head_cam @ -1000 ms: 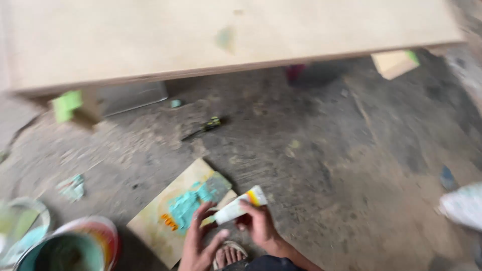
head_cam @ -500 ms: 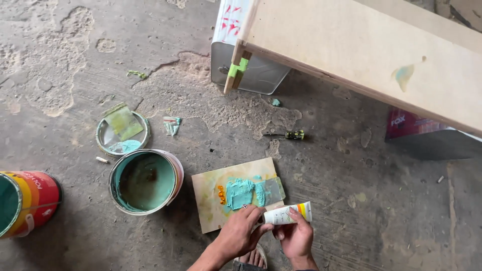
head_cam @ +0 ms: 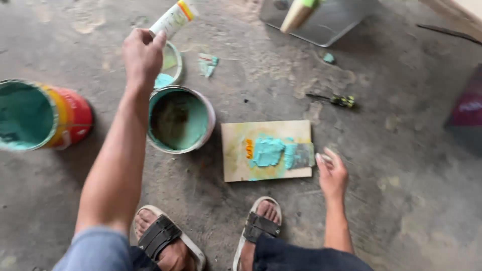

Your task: The person mixes teal paint on a wooden board using a putty knife, then adds yellow paint from a tube and blends the colors to create a green mixture. The person then applies the green paint to the edge of a wooden furniture frame.

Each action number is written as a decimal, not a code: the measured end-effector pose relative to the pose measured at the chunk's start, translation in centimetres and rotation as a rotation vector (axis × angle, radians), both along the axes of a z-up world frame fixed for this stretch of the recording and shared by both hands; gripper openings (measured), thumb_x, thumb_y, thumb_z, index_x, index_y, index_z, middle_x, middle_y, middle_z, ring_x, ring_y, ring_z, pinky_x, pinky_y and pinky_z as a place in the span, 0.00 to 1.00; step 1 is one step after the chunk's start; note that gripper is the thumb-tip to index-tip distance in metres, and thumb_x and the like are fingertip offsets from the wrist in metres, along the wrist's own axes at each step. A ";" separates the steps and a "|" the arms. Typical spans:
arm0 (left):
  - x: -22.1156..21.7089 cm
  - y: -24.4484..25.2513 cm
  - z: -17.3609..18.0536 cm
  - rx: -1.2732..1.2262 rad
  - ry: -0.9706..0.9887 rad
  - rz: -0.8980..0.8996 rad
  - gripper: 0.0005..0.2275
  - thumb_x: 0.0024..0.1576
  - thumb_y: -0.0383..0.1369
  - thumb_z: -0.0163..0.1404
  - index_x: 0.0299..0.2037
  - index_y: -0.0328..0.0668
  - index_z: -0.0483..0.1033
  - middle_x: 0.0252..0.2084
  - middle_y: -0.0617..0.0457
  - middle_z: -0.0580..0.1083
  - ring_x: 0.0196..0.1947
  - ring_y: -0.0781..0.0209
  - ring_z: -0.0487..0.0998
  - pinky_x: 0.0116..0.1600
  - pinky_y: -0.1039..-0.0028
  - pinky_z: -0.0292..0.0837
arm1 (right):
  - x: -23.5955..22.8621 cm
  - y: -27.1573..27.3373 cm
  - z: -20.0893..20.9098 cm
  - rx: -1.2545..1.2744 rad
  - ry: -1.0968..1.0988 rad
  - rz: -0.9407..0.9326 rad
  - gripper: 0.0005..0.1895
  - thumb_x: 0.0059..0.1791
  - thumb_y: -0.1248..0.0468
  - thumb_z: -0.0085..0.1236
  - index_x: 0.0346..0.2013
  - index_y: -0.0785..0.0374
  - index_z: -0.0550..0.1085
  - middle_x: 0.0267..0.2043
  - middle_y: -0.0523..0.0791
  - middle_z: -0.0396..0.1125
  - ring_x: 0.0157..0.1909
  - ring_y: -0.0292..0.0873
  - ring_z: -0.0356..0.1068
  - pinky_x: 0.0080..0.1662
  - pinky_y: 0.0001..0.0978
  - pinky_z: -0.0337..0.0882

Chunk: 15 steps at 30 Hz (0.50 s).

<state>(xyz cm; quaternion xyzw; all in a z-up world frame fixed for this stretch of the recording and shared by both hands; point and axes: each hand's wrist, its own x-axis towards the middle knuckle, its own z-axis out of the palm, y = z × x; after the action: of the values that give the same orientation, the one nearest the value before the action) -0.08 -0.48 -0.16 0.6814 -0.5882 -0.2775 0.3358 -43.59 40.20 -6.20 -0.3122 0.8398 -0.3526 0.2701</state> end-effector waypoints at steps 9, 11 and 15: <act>12.4 -4.7 -9.9 0.360 -0.364 -0.130 0.24 0.60 0.57 0.47 0.32 0.46 0.85 0.19 0.52 0.70 0.25 0.57 0.73 0.34 0.61 0.63 | 0.6 2.5 -6.3 0.093 0.381 0.126 0.22 0.49 0.53 0.65 0.53 0.61 0.79 0.47 0.49 0.74 0.36 0.46 0.73 0.47 0.39 0.71; 12.3 -3.3 -10.7 0.344 -0.541 -0.205 0.30 0.67 0.60 0.43 0.26 0.41 0.78 0.19 0.47 0.70 0.24 0.48 0.72 0.31 0.56 0.61 | 1.4 2.6 -6.5 0.100 0.429 0.106 0.22 0.49 0.52 0.63 0.52 0.62 0.78 0.47 0.51 0.71 0.42 0.50 0.70 0.51 0.41 0.69; 3.7 2.9 1.9 0.041 -0.429 -0.061 0.20 0.76 0.41 0.53 0.56 0.21 0.71 0.53 0.27 0.66 0.50 0.33 0.68 0.46 0.43 0.69 | 3.3 0.3 -4.2 0.020 0.535 0.107 0.27 0.48 0.53 0.61 0.59 0.64 0.73 0.54 0.56 0.65 0.56 0.59 0.65 0.60 0.49 0.64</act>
<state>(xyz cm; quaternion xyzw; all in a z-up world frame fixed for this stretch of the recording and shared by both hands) 3.62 2.37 1.69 0.7132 -0.6608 -0.1482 0.1806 -40.33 40.52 -10.39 -0.4356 0.8670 -0.2345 0.0597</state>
